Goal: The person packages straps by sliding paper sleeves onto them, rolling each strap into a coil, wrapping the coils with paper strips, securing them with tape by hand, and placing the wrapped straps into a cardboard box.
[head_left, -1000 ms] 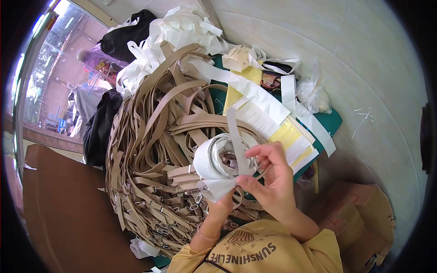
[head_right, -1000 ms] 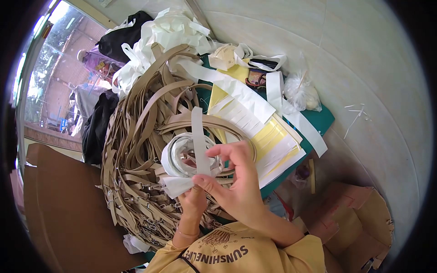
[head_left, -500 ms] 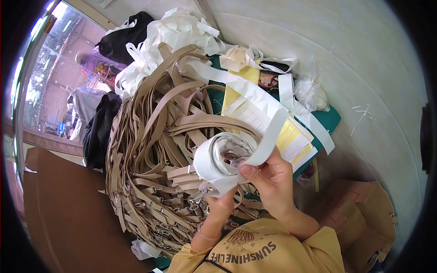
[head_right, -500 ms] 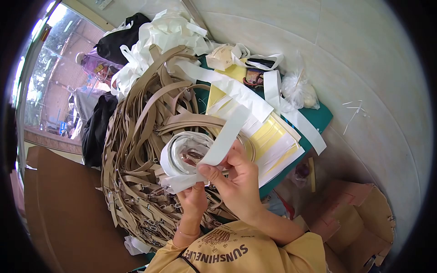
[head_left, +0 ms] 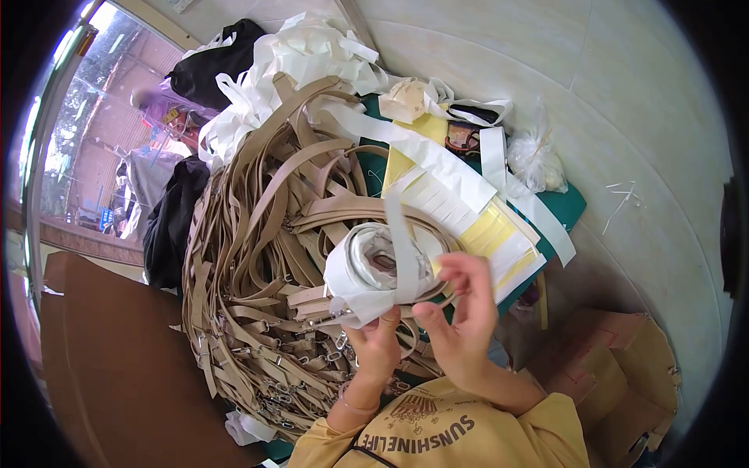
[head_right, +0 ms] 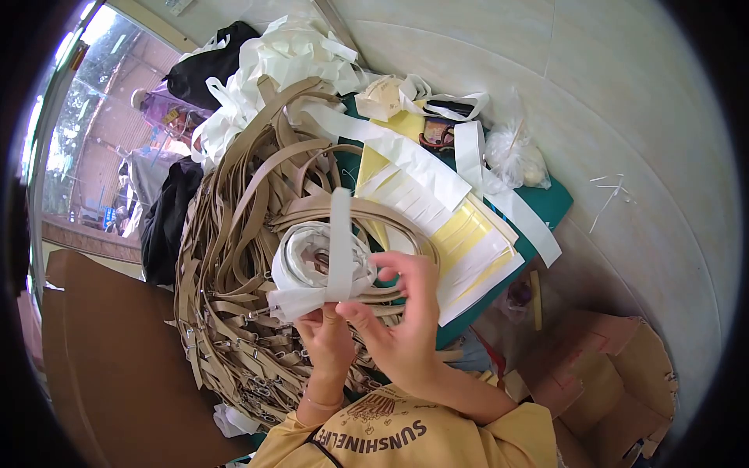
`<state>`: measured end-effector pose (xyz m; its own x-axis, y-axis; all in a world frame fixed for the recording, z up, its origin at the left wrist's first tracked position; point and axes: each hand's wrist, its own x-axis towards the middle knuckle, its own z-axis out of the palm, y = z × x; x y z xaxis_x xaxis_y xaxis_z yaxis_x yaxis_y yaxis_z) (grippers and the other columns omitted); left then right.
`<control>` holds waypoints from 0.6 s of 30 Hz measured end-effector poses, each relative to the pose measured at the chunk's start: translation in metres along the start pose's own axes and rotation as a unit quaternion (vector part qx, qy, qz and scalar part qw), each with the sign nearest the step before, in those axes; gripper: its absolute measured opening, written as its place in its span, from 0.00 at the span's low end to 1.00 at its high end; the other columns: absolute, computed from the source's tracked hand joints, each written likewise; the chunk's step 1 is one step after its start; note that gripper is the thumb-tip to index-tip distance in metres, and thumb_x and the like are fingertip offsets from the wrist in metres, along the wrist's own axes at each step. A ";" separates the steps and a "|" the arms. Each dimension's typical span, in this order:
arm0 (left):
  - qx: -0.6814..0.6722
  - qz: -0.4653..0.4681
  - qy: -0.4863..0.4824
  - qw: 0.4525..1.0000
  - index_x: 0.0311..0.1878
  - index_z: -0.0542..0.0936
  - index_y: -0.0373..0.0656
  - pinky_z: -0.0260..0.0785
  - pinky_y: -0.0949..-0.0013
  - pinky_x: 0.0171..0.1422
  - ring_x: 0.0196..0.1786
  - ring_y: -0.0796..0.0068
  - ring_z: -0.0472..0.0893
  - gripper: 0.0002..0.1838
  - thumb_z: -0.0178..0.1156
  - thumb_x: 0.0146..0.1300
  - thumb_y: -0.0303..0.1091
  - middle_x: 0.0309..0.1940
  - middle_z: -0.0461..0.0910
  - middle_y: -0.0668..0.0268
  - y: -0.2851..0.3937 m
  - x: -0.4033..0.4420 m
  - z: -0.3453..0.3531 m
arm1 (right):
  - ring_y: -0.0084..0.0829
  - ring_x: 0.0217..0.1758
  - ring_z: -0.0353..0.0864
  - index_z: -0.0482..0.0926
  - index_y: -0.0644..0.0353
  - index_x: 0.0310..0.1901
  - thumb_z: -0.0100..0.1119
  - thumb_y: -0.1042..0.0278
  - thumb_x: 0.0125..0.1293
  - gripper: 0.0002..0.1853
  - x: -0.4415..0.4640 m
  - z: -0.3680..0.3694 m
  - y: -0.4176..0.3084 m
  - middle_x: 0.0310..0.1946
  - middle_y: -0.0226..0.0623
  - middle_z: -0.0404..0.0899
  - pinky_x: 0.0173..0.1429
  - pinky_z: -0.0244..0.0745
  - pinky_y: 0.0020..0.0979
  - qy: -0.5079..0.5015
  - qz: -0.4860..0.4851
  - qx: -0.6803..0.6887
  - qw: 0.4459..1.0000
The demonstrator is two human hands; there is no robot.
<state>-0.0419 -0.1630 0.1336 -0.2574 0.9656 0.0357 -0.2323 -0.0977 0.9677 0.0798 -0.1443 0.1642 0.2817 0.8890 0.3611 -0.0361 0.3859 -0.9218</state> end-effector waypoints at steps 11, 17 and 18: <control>0.022 0.026 -0.031 0.999 0.59 0.66 0.37 0.66 0.67 0.57 0.51 0.71 0.75 0.29 0.65 0.58 0.36 0.51 0.75 0.62 0.001 0.001 0.000 | 0.21 0.45 0.64 0.76 0.67 0.42 0.69 0.70 0.54 0.17 0.001 0.003 0.008 0.42 0.29 0.63 0.52 0.60 0.21 -0.099 0.092 0.167 0.977; 0.002 0.026 -0.008 1.000 0.54 0.70 0.34 0.68 0.71 0.54 0.46 0.73 0.77 0.26 0.66 0.58 0.38 0.46 0.78 0.63 0.003 0.000 0.004 | 0.22 0.43 0.63 0.75 0.66 0.40 0.69 0.67 0.55 0.16 -0.002 0.018 0.006 0.42 0.31 0.65 0.48 0.61 0.23 0.020 0.093 0.158 0.983; -0.013 0.036 -0.018 0.999 0.53 0.71 0.34 0.68 0.72 0.53 0.47 0.75 0.77 0.22 0.65 0.58 0.33 0.46 0.77 0.63 0.003 0.001 0.004 | 0.25 0.43 0.63 0.75 0.65 0.42 0.68 0.65 0.56 0.17 -0.001 0.018 0.008 0.42 0.32 0.65 0.47 0.61 0.25 0.065 -0.005 0.059 0.996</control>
<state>-0.0390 -0.1615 0.1375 -0.2399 0.9640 0.1148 -0.2394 -0.1734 0.9553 0.0620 -0.1381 0.1589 0.4034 0.8490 0.3413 -0.1424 0.4267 -0.8931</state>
